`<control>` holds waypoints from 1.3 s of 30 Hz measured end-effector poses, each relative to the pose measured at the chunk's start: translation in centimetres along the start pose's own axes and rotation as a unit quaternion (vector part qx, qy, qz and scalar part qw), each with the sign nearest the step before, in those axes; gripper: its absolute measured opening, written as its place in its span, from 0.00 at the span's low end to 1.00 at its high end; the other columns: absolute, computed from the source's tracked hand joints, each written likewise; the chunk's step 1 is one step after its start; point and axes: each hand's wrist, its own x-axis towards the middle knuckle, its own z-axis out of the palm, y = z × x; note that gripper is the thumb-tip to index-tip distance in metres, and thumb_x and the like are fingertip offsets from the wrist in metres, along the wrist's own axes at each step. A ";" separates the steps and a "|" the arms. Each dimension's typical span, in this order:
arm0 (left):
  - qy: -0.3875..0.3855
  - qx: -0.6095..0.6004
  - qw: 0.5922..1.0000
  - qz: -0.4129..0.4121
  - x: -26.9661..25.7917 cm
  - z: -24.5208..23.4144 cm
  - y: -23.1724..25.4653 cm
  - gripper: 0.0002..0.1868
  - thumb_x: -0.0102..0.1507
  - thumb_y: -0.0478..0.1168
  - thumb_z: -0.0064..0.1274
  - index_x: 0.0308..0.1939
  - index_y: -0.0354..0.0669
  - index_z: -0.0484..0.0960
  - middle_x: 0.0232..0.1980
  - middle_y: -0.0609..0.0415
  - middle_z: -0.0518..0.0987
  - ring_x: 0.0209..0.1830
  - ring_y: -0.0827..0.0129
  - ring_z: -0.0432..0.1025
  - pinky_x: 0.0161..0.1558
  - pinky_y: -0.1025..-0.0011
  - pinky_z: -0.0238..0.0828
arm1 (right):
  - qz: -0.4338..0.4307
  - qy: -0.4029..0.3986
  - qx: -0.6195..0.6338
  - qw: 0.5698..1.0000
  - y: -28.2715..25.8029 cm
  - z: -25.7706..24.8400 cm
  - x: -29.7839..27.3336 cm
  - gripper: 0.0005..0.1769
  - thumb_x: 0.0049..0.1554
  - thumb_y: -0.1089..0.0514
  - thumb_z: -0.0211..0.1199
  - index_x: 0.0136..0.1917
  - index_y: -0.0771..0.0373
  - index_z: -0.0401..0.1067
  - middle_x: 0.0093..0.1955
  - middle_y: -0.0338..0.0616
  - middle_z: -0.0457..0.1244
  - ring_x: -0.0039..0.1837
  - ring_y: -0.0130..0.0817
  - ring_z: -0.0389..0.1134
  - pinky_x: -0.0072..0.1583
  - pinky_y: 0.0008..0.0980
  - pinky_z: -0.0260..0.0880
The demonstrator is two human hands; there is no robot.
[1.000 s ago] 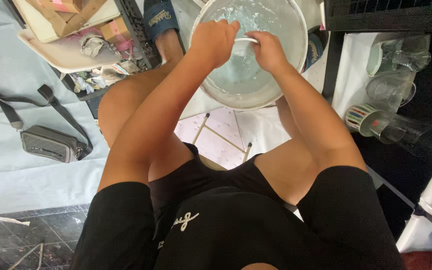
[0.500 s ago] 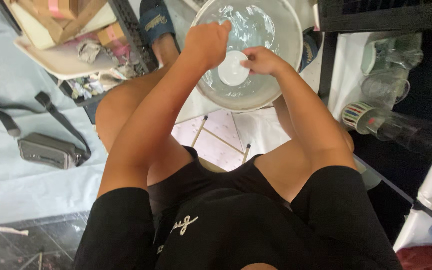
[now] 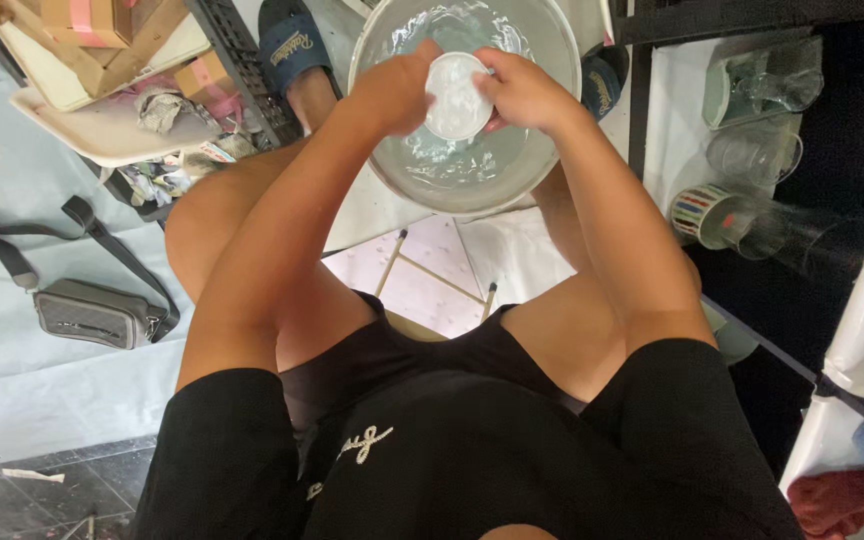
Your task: The person washes several small ceramic bowls and cups by hand in a bucket of water. They scrub the interior and exterior of each item, rinse it, and place it on a nearby shelf. The process is repeated for multiple items.
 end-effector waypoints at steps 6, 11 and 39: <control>-0.038 -0.187 0.973 -0.127 0.0 -0.4 3.0 0.18 0.69 0.39 0.52 0.59 0.43 0.65 0.40 0.37 0.83 0.28 0.46 0.81 0.30 0.56 0.76 | -0.062 0.032 0.005 0.998 -0.4 -0.1 -1.4 0.13 0.66 0.58 0.54 0.61 0.65 0.68 0.44 0.43 0.69 0.41 0.30 0.74 0.40 0.30 0.79; 0.007 -0.249 0.966 -0.069 0.3 0.1 3.9 0.16 0.73 0.35 0.47 0.63 0.44 0.64 0.47 0.35 0.83 0.37 0.50 0.83 0.32 0.59 0.81 | -0.092 0.077 -0.040 0.992 0.3 -0.7 -1.7 0.11 0.69 0.58 0.57 0.56 0.70 0.71 0.43 0.47 0.69 0.40 0.32 0.73 0.40 0.32 0.76; -0.144 -0.303 0.942 -0.018 0.4 -1.8 2.6 0.33 0.69 0.30 0.43 0.77 0.47 0.50 0.59 0.41 0.76 0.49 0.59 0.79 0.44 0.67 0.83 | -0.158 0.027 0.019 0.987 2.1 -2.7 -2.4 0.11 0.66 0.62 0.58 0.60 0.69 0.71 0.49 0.42 0.70 0.50 0.26 0.74 0.50 0.29 0.79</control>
